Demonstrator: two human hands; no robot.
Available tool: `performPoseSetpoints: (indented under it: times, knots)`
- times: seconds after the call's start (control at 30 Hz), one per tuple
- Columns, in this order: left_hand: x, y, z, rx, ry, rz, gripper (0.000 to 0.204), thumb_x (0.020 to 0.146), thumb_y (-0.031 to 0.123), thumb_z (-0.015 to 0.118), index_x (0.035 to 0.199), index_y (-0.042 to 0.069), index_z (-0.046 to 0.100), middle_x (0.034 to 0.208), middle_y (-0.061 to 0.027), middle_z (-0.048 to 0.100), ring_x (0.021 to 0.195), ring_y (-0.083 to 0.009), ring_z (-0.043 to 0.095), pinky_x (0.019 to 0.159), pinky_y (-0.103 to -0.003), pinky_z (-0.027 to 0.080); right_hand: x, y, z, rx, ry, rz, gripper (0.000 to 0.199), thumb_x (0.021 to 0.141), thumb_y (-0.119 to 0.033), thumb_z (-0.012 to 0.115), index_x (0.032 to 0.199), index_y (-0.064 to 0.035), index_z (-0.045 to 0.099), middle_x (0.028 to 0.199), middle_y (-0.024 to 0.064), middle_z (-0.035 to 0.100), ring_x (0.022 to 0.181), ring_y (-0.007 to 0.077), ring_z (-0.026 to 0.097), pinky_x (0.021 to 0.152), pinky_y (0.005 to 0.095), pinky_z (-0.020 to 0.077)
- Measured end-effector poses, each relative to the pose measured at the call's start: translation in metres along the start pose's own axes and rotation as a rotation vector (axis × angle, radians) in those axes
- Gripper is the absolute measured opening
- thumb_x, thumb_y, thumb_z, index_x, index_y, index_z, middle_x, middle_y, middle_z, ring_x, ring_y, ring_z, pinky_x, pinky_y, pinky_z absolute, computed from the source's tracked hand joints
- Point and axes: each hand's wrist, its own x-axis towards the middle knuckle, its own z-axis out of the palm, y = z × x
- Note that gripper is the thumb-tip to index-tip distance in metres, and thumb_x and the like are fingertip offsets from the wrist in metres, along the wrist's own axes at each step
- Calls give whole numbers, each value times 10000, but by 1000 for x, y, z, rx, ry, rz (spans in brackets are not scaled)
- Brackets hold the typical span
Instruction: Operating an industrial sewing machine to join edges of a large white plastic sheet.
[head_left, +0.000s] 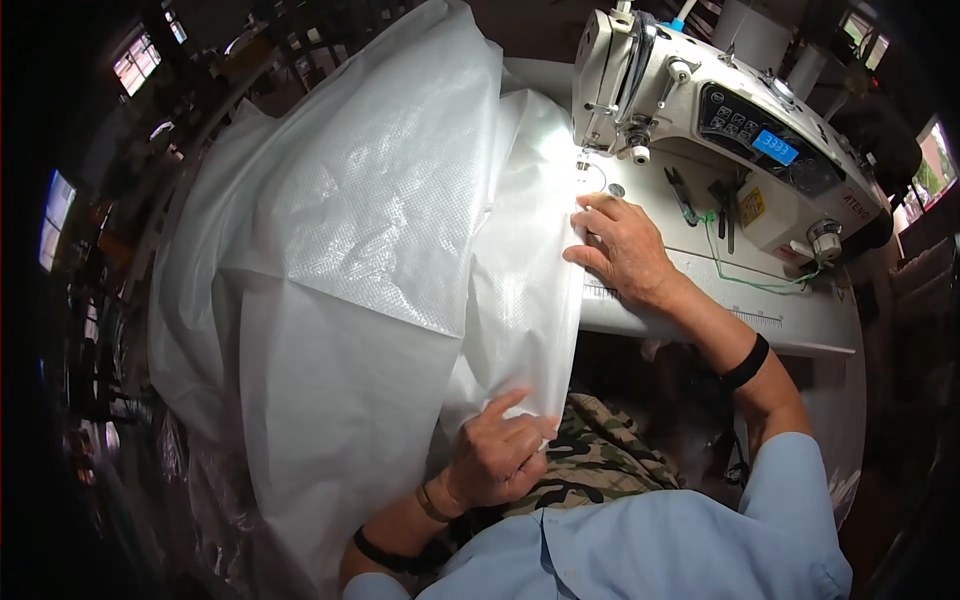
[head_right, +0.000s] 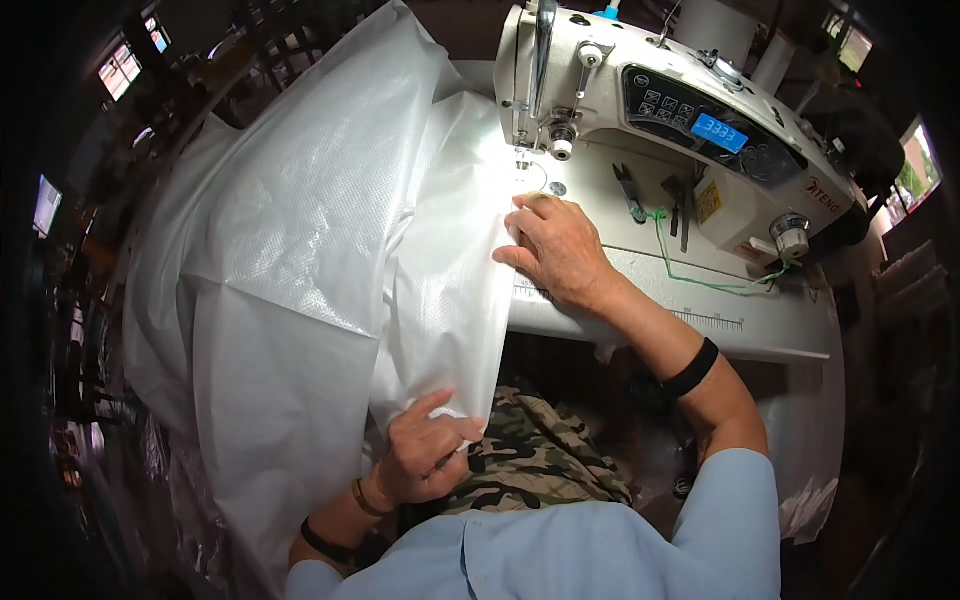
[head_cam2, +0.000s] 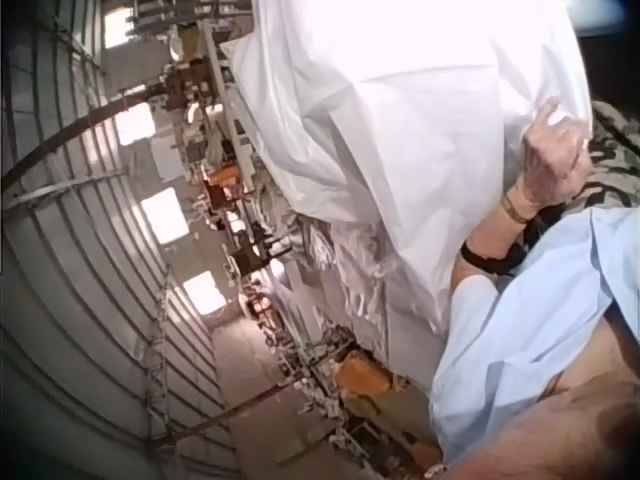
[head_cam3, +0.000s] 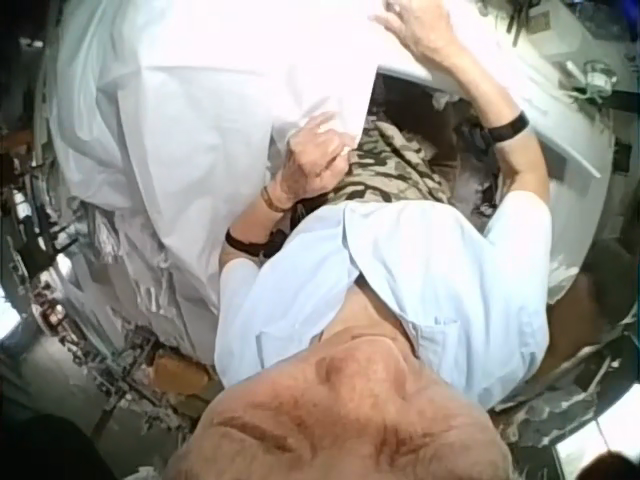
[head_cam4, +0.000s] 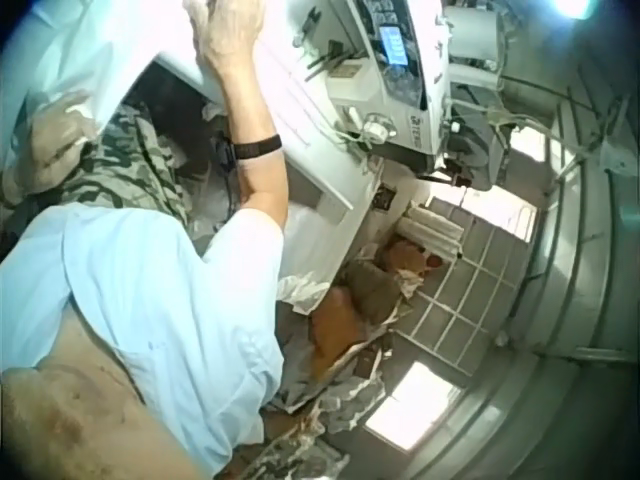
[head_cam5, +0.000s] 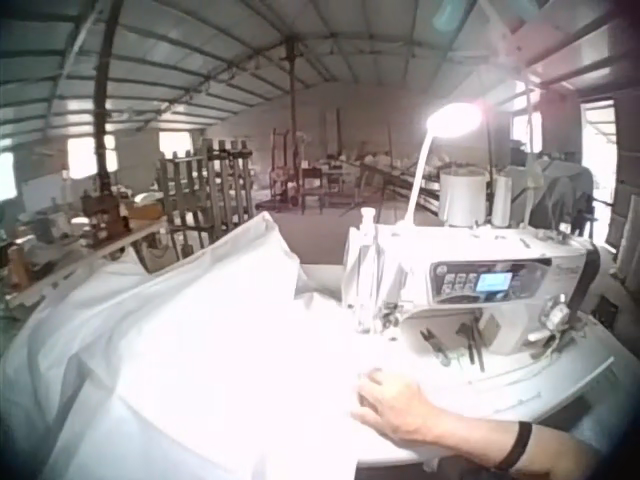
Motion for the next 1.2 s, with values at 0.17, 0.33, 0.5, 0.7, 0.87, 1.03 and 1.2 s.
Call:
performPoseSetpoints:
  times: [0.17,0.33,0.5,0.7,0.87,1.03,1.2]
  knots:
    - [13,-8,-5,155,64,48,81,709,-23,570,764,7,621,807,-89,709,661,-230,667,1067,-534,444,3,1,3,-53,48,-5,441,869,-380,719,1106,-14,659,1264,178,619,1187,326,568,1005,436,422]
    - [33,-17,-5,253,41,71,43,704,-21,571,735,-1,593,773,-94,686,654,-238,658,1066,-536,445,4,2,1,-2,29,-6,460,885,-359,702,1159,5,635,1304,192,602,1219,337,549,1042,442,394]
    - [41,-15,-5,307,-14,83,29,709,-16,580,708,5,561,769,-105,683,644,-248,644,1060,-529,454,4,5,2,-7,-3,-22,531,894,-400,683,1214,16,601,1334,200,584,1259,345,521,1067,445,373]
    - [43,-14,-3,323,66,53,54,728,-24,589,711,11,551,797,-113,689,665,-261,653,1075,-529,438,4,11,6,-13,6,-72,625,905,-465,645,1278,27,547,1382,219,541,1288,364,490,1084,456,357]
    - [56,-21,3,400,101,96,49,738,-35,591,766,-2,569,846,-119,694,694,-270,661,1083,-531,428,0,12,4,10,-2,-80,645,905,-482,637,1284,30,537,1381,230,536,1288,375,485,1086,457,352]
    - [68,-20,-2,409,40,44,99,743,-35,603,841,-24,607,873,-132,695,771,-284,687,1087,-530,424,0,14,4,32,58,-157,578,901,-430,664,1239,29,565,1342,228,566,1269,373,503,1072,449,369]
    - [92,-26,9,479,34,121,148,748,-35,623,895,-45,616,847,-151,674,760,-306,664,1082,-524,428,1,16,7,130,109,-82,472,903,-377,677,1155,18,618,1243,208,633,1194,351,561,1048,446,388]
